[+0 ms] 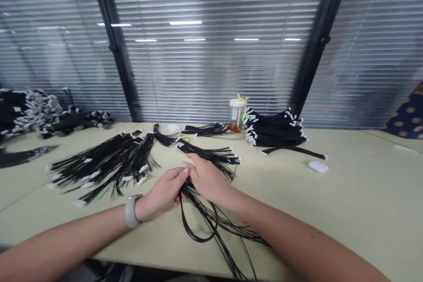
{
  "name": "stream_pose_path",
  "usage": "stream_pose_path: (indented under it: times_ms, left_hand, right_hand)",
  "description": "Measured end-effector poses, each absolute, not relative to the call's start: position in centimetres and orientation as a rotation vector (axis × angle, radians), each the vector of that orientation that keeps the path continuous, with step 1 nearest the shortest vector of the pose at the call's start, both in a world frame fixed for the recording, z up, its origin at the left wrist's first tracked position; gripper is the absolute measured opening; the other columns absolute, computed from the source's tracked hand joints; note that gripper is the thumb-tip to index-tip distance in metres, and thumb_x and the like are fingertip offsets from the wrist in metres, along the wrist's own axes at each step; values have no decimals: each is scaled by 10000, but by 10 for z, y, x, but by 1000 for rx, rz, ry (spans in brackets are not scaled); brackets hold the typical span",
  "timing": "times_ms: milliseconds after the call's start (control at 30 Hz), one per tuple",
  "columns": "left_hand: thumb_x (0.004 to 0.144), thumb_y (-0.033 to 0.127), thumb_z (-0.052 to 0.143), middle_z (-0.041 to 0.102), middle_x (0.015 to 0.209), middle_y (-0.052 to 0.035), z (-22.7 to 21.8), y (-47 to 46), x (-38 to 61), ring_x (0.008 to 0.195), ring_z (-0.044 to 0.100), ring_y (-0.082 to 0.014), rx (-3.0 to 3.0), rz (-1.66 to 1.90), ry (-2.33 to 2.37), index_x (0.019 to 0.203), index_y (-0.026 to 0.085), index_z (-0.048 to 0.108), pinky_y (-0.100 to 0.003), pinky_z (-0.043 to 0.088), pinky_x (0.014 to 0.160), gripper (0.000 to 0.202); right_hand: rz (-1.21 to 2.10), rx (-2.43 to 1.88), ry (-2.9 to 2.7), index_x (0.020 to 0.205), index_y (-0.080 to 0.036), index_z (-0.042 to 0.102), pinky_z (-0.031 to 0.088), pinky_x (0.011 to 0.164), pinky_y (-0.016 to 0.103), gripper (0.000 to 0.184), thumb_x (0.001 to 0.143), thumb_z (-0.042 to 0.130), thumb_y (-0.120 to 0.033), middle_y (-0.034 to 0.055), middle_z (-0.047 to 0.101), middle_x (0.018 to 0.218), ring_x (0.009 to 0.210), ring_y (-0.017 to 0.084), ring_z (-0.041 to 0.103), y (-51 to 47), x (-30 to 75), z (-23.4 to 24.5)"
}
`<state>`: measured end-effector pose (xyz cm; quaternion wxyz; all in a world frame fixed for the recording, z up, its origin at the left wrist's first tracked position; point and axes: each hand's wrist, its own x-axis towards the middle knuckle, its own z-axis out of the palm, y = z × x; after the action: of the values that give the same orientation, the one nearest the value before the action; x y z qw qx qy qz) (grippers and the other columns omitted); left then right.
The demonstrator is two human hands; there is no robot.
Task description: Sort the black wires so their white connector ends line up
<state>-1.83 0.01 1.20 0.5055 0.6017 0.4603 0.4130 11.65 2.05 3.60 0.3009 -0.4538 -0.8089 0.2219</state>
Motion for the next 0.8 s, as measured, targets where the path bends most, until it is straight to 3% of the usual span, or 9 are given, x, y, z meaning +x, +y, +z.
stream_pose_path:
  times_ms: [100, 233, 433, 567, 667, 800]
  left_hand:
    - [765, 571, 436, 426, 411, 53, 14, -1, -20, 318, 352, -52, 1478, 991, 1102, 672, 138, 491, -163, 290, 316, 446]
    - [788, 565, 387, 403, 429, 52, 17, -3, -22, 357, 333, -57, 1513, 1008, 1162, 690, 131, 526, -174, 269, 353, 466]
    - [818, 403, 421, 394, 482, 42, 19, -2, -26, 473, 317, -68, 2044, 920, 1266, 531, 147, 433, -196, 256, 467, 386]
    - [831, 358, 399, 415, 508, 38, 21, 0, -28, 501, 340, -81, 2173, 932, 1302, 545, 156, 413, -209, 262, 505, 350]
    - [837, 388, 367, 402, 502, 37, 23, 1, -27, 493, 356, -88, 2010, 999, 1344, 561, 165, 398, -205, 283, 491, 356]
    - [836, 459, 344, 377, 433, 56, 24, 0, -26, 396, 360, -84, 1762, 996, 1323, 619, 168, 439, -197, 280, 409, 375]
  right_hand:
    - [623, -1170, -2176, 1136, -204, 539, 414, 676, 279, 353, 875, 359, -359, 43, 644, 794, 705, 162, 583, 25, 130, 41]
    - [775, -1081, -2311, 995, -181, 604, 338, 482, 206, 296, 837, 447, -375, -39, 519, 514, 464, 96, 451, 29, 164, 52]
    - [310, -1105, -2378, 901, -212, 630, 358, 586, 220, 213, 853, 452, -319, -20, 608, 656, 553, 94, 490, 21, 186, 50]
    - [-25, -1120, -2361, 919, -183, 622, 380, 649, 254, 233, 853, 470, -347, 39, 640, 765, 731, 155, 566, 17, 183, 43]
    - [-44, -1052, -2352, 987, -171, 599, 395, 664, 258, 291, 824, 511, -396, 60, 633, 843, 783, 165, 566, 16, 185, 42]
    - [43, -1035, -2416, 986, -193, 594, 403, 651, 234, 198, 869, 447, -257, 24, 646, 807, 709, 127, 574, 14, 186, 42]
